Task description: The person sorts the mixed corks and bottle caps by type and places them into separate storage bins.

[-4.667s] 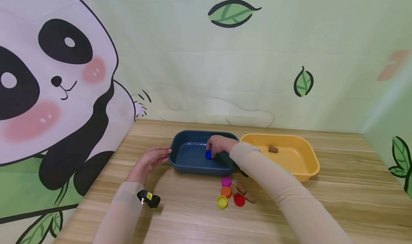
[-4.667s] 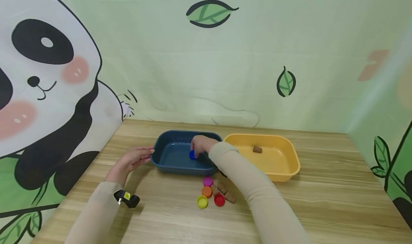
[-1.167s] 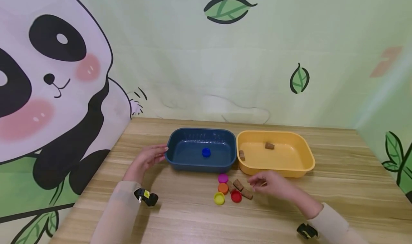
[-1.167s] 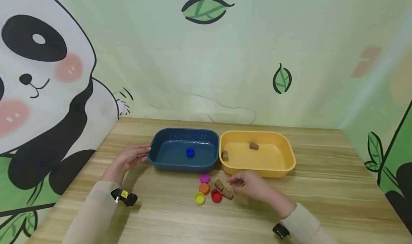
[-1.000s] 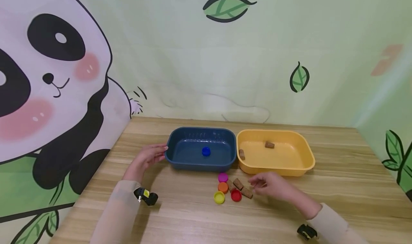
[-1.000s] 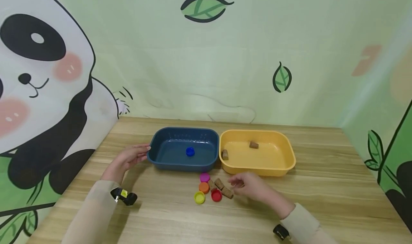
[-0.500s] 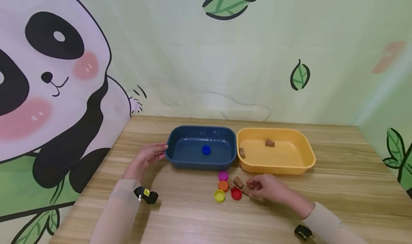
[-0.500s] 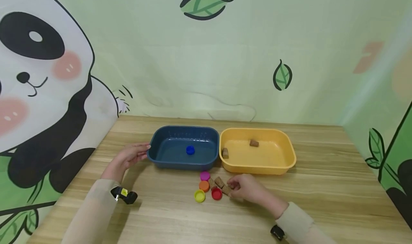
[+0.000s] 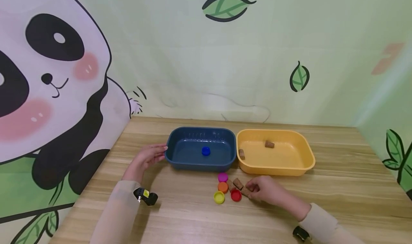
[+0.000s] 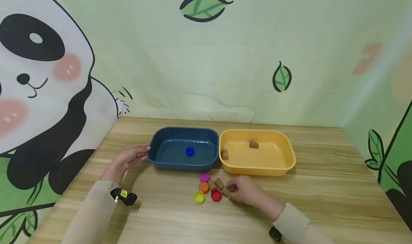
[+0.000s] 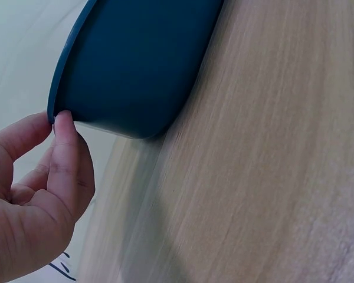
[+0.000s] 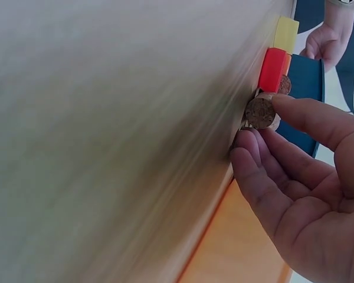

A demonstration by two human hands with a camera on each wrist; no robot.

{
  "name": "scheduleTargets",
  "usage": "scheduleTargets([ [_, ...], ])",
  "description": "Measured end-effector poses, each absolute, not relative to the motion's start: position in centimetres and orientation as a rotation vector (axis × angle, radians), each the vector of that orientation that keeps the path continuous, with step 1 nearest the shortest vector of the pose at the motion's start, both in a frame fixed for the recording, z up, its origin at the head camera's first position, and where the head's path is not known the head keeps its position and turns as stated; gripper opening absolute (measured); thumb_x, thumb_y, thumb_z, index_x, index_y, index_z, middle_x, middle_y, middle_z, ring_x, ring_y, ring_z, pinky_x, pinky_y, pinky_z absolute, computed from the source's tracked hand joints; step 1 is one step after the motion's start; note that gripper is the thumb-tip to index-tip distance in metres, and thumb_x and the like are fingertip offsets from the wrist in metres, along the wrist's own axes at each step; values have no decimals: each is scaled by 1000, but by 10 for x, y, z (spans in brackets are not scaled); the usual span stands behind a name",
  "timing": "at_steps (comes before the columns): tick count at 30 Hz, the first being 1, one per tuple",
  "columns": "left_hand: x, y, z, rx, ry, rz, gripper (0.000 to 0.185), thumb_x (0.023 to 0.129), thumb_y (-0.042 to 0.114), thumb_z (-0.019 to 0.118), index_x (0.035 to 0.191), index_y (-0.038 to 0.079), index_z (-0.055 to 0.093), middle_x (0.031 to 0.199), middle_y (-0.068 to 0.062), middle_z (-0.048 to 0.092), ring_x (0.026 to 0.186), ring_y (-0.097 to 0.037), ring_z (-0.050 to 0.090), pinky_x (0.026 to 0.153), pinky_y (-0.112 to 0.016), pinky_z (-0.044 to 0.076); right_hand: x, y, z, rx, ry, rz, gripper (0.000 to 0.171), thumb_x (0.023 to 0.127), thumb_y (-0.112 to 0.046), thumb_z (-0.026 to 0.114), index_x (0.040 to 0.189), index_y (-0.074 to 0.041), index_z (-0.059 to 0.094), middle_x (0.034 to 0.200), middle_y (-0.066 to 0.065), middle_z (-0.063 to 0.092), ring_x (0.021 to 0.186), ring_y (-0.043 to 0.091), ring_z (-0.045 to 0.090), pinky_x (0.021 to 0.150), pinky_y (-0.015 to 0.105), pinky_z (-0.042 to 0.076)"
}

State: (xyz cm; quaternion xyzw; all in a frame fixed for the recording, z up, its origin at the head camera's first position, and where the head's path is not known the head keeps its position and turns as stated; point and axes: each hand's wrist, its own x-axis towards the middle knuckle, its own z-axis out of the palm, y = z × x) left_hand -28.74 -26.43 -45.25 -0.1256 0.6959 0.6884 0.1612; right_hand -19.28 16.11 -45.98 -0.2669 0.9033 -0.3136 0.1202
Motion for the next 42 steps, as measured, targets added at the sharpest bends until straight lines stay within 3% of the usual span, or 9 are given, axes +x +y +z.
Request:
scheduleTargets([
  [12, -286, -263, -454, -348, 1973, 1981, 52, 104, 8, 59, 148, -14, 42, 83, 8, 74, 72, -2, 70, 70, -14, 60, -190, 160, -460, -827, 2684, -875, 15, 82, -6, 80, 94, 3, 76, 80, 5, 75, 72, 0, 61, 63, 16, 53],
  [42, -286, -264, -453, -317, 1976, 1987, 53, 105, 7, 55, 149, -16, 37, 83, 8, 72, 73, -1, 69, 71, -14, 60, -188, 179, -448, -724, 2602, -991, 19, 86, -2, 73, 103, 7, 74, 89, 8, 75, 80, 5, 63, 69, 18, 55],
])
